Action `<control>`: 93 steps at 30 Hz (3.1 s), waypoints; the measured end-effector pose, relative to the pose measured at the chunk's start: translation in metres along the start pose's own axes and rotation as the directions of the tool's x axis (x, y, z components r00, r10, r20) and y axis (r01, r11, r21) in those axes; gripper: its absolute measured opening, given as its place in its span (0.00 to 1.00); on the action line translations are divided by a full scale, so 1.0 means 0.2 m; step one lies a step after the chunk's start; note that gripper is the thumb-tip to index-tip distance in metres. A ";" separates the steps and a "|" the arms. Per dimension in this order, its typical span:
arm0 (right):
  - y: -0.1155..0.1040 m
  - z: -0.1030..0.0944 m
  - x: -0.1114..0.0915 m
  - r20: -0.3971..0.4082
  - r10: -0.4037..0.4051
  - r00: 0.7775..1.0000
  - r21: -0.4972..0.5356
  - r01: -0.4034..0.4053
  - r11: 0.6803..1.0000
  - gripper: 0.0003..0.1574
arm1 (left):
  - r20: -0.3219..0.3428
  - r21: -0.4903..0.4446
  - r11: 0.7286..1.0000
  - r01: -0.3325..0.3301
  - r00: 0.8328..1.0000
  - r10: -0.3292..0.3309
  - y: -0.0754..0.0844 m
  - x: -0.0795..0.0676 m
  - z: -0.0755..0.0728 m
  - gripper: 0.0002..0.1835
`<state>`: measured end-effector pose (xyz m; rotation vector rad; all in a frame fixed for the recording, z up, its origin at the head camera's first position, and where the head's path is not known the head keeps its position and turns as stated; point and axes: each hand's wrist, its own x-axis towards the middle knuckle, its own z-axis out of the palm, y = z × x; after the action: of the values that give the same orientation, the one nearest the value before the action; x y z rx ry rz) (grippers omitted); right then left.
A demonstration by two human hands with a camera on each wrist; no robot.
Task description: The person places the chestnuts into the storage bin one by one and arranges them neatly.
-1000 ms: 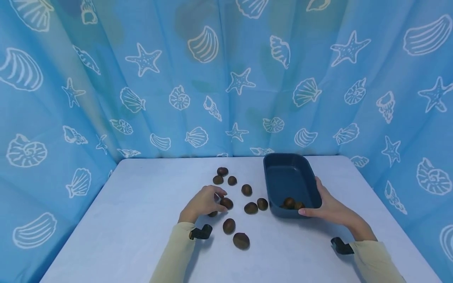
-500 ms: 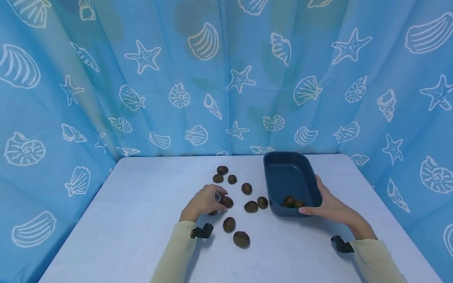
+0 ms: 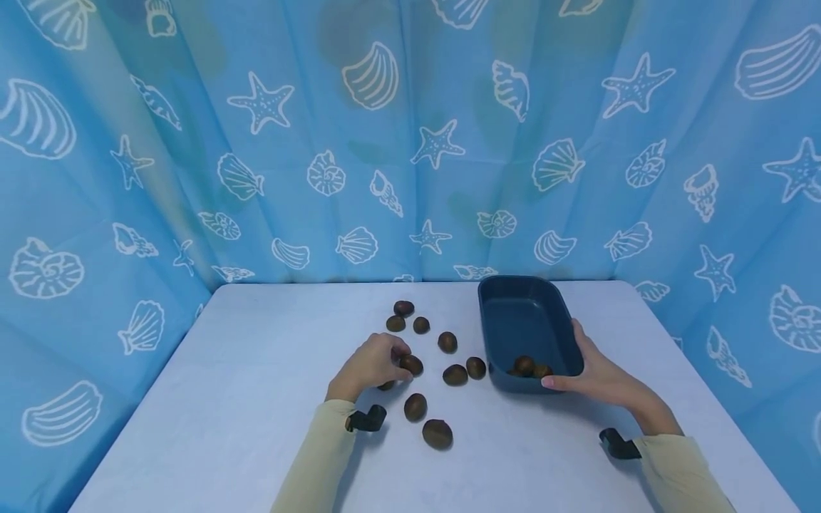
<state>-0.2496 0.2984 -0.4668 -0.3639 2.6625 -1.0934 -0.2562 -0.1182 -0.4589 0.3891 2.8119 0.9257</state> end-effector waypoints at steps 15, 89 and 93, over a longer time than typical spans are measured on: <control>0.01 -0.01 -0.01 0.003 0.012 1.000 -0.010 -0.012 1.000 0.84 | -0.090 -0.097 0.989 -0.108 0.991 0.099 0.07 0.02 -0.02 0.17; 0.02 0.00 0.01 -0.008 -0.003 1.000 0.027 0.003 1.000 0.83 | 0.051 0.076 0.955 -0.287 0.958 0.284 0.68 0.35 0.32 0.15; 0.02 0.00 0.01 -0.011 0.009 1.000 0.022 -0.009 1.000 0.84 | 0.052 0.132 0.952 -0.276 0.961 0.272 0.70 0.36 0.32 0.14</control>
<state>-0.2525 0.3004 -0.4686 -0.3428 2.6570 -1.1237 -0.2830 0.0486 -0.4308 0.8241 2.8470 0.7629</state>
